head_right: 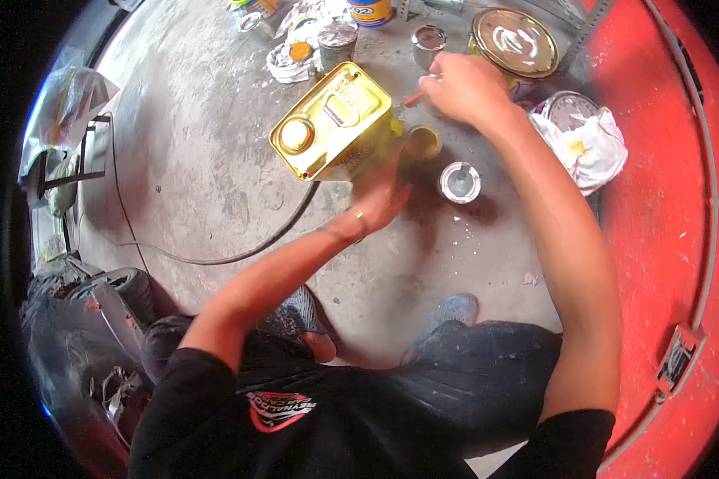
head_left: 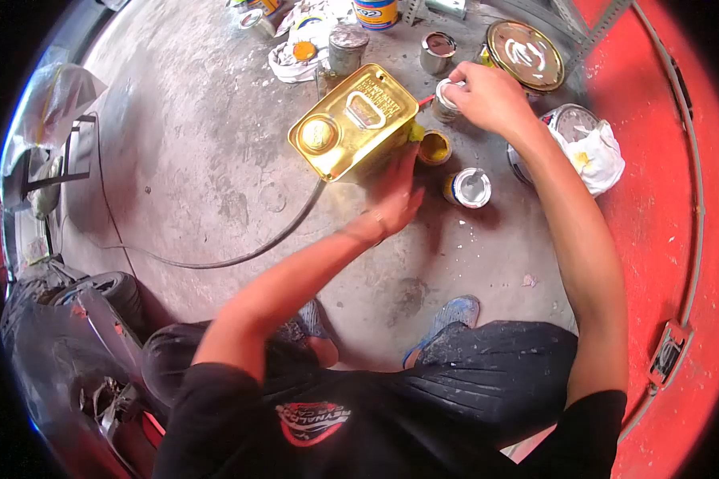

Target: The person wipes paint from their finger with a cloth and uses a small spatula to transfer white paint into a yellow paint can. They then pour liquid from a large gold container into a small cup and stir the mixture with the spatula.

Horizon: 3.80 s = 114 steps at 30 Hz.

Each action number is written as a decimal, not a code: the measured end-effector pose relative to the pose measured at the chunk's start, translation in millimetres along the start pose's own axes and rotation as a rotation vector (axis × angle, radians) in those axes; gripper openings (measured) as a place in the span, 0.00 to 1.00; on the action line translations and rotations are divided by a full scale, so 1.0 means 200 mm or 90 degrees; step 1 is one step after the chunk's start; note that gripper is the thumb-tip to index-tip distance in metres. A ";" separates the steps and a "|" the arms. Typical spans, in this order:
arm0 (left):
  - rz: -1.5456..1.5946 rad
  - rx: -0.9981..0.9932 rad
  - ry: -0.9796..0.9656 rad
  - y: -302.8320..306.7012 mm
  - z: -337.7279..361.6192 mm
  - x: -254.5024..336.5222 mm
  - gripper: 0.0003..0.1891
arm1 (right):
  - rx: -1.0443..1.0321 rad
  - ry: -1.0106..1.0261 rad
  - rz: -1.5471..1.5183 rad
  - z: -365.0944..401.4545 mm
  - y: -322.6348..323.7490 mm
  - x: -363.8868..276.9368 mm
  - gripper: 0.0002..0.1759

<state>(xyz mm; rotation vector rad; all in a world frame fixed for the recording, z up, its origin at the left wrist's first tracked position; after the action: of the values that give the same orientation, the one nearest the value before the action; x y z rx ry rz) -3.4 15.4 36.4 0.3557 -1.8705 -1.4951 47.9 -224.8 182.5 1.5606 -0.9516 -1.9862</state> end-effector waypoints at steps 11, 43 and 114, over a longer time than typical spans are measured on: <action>-0.011 -0.039 0.168 -0.30 -0.34 0.10 0.51 | -0.048 0.033 -0.215 -0.03 -0.14 -0.25 0.50; 0.326 -0.284 0.196 1.00 0.80 -0.38 0.44 | 0.002 0.267 -0.326 0.53 -0.55 -0.72 0.16; 0.201 -0.083 0.002 0.88 0.34 -0.37 0.43 | -0.229 0.445 0.218 0.02 -0.21 -0.55 0.58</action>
<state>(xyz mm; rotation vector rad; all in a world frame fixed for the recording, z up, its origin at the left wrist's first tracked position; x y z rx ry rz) 40.6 163.0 169.0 -0.0011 -1.7220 -1.3880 76.2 -118.5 223.8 1.5753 -0.4941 -1.1565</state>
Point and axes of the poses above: each hand's wrist, its own z-axis away from the middle knuckle, its own y-axis out of the back of the hand, x = y × z, the point moved 5 cm from there along -z, towards the middle knuckle, and after that the axes turned 15 degrees about -z, right-handed, at the moved point
